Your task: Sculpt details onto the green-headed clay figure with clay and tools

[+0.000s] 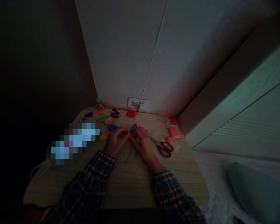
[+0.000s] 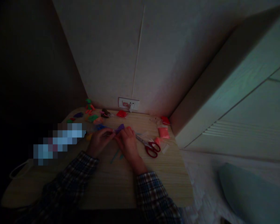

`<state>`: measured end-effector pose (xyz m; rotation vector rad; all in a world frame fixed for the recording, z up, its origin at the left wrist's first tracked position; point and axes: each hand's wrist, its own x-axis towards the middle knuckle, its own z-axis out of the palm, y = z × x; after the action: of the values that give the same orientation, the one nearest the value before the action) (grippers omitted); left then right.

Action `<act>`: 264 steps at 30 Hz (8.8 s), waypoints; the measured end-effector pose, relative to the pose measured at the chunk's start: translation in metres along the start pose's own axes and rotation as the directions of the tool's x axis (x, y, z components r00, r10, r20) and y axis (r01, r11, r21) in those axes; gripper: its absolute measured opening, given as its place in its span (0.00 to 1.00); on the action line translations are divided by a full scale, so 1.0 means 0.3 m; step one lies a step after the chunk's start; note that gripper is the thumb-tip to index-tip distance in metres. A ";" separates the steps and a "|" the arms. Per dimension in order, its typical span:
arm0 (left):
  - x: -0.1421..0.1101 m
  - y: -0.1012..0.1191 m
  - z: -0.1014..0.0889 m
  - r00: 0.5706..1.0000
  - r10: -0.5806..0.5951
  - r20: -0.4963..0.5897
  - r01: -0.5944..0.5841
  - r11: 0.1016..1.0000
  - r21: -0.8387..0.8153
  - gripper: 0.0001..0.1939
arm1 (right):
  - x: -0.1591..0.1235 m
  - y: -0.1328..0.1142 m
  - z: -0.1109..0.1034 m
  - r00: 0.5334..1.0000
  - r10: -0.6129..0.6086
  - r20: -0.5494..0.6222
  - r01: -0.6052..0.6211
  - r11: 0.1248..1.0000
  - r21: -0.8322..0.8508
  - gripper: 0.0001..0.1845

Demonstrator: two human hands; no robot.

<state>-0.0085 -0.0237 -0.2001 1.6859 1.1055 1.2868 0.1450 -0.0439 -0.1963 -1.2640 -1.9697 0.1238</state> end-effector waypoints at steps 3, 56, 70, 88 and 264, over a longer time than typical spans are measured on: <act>0.002 -0.009 0.000 1.000 0.011 -0.011 -0.011 1.000 0.001 0.08 | 0.000 0.002 0.001 1.000 0.008 0.008 -0.008 1.000 0.009 0.10; 0.001 0.010 0.000 0.999 0.033 0.026 -0.034 0.999 0.020 0.04 | -0.003 -0.015 0.000 0.998 0.014 0.054 -0.014 1.000 -0.017 0.05; -0.011 0.018 0.008 0.986 0.112 0.125 -0.125 0.987 0.102 0.14 | -0.009 -0.002 -0.003 0.998 0.027 0.059 -0.029 0.999 0.030 0.08; 0.000 0.019 -0.006 0.999 0.041 -0.016 -0.041 0.999 -0.020 0.04 | -0.006 -0.006 -0.004 0.998 -0.058 0.021 0.057 0.997 0.045 0.08; -0.019 0.055 -0.002 0.937 0.349 -0.005 -0.328 0.886 0.329 0.06 | 0.001 -0.004 -0.008 0.994 -0.078 0.072 0.075 0.996 0.043 0.14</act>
<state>-0.0065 -0.0349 -0.1869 2.1736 1.1421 1.4399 0.1456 -0.0452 -0.1938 -1.1715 -2.0654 0.1737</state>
